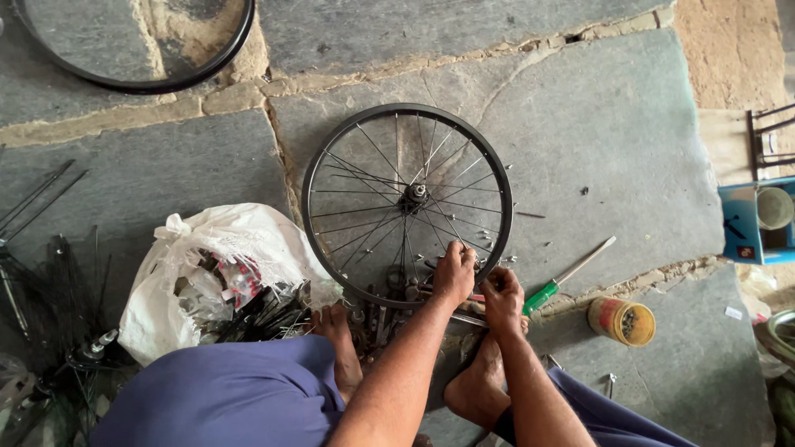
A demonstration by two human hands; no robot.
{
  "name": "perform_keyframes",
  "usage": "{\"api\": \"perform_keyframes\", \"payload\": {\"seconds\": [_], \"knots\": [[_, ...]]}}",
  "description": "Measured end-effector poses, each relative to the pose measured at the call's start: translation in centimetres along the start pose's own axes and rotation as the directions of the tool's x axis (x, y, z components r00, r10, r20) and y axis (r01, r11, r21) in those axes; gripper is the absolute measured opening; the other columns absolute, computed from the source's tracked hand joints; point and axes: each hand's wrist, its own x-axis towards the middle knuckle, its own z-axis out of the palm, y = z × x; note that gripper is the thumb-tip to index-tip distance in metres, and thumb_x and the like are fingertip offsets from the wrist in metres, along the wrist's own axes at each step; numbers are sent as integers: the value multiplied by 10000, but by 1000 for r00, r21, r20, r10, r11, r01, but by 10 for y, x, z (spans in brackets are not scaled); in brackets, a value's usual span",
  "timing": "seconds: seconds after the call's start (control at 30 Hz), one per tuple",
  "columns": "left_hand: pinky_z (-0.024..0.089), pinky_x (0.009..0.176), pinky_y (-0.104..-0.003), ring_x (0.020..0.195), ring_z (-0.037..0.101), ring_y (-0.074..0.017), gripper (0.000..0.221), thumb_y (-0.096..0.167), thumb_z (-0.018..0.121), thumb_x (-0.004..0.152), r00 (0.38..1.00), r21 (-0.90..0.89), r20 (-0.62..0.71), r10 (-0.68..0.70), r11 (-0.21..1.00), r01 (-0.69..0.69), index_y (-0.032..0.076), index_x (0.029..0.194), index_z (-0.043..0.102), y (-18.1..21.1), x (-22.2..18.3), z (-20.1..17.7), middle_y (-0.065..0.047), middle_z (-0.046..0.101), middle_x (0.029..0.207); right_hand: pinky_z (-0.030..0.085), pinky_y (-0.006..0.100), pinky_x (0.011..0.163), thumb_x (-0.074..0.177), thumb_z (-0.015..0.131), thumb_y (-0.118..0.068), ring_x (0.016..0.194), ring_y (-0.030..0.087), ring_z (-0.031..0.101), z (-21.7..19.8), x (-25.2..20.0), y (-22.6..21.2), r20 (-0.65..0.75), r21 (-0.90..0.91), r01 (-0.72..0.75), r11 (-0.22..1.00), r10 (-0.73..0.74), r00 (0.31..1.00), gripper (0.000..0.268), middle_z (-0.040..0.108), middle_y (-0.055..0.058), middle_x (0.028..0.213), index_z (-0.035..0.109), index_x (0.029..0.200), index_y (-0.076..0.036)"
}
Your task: The person is repairing a bicycle wheel by inserting spokes into the hub and rim, then tightening the spoke nipples by hand and using a tool.
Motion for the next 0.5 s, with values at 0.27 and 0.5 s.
{"api": "perform_keyframes", "payload": {"seconds": [0.27, 0.5], "knots": [[546, 805, -482, 928, 724, -370, 305, 363, 515, 1012, 999, -33, -25, 26, 999, -27, 76, 1103, 565, -2, 3, 2, -170, 752, 987, 526, 257, 717, 863, 705, -18, 777, 86, 601, 1, 0, -7, -8, -24, -8, 1000, 8, 1000, 199, 683, -5, 863, 694, 1062, -20], [538, 815, -488, 949, 710, -382, 306, 367, 518, 1016, 998, -35, -36, 42, 998, -43, 77, 1103, 563, -2, 2, 1, -176, 751, 1002, 520, 247, 733, 896, 712, -63, 802, 64, 607, 1, -1, -7, -1, -11, -26, 1000, 26, 1000, 170, 700, -11, 877, 708, 1061, -26]]}}
